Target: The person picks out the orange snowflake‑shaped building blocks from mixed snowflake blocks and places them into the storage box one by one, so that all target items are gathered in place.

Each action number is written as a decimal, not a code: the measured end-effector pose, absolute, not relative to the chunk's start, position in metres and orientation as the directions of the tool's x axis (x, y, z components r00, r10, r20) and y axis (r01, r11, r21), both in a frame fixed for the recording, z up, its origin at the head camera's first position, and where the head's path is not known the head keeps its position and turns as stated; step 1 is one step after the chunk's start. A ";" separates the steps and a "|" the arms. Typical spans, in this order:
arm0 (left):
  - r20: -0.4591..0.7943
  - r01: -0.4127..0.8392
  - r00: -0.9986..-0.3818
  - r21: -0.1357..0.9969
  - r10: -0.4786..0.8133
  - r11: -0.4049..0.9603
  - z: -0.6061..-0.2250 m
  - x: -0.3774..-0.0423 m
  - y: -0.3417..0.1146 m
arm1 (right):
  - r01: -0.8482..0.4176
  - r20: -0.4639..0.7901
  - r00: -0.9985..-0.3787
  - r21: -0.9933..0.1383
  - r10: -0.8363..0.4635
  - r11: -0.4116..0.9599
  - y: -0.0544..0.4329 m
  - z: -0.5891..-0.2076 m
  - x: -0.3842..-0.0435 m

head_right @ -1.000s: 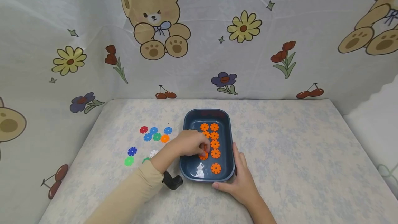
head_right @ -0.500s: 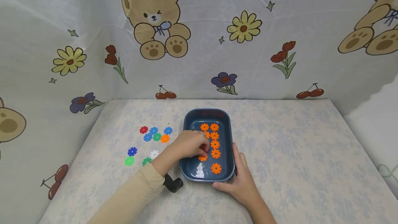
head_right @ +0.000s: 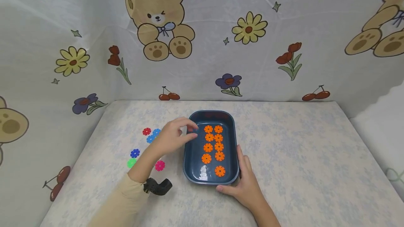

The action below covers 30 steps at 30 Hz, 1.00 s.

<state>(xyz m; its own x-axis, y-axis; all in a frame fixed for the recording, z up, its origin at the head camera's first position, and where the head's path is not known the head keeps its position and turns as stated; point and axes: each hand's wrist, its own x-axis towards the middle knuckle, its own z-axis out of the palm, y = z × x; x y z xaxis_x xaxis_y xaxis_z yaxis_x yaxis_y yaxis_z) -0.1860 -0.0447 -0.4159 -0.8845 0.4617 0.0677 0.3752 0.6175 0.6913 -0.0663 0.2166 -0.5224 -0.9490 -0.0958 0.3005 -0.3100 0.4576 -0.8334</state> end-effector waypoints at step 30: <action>-0.225 -0.022 -0.968 0.507 0.107 0.862 -0.469 -0.189 -0.113 | -0.292 0.282 -0.955 -0.845 -0.090 0.447 0.216 -0.525 -0.067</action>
<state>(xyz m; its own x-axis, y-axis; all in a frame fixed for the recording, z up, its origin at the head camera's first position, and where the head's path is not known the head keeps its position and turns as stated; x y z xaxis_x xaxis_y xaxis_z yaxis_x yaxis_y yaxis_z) -0.1892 -0.1126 -0.4689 -0.9684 0.1073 -0.2251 -0.0224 0.8617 0.5069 -0.0666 0.2162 -0.5248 -0.9551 -0.0896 0.2824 -0.2919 0.4473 -0.8454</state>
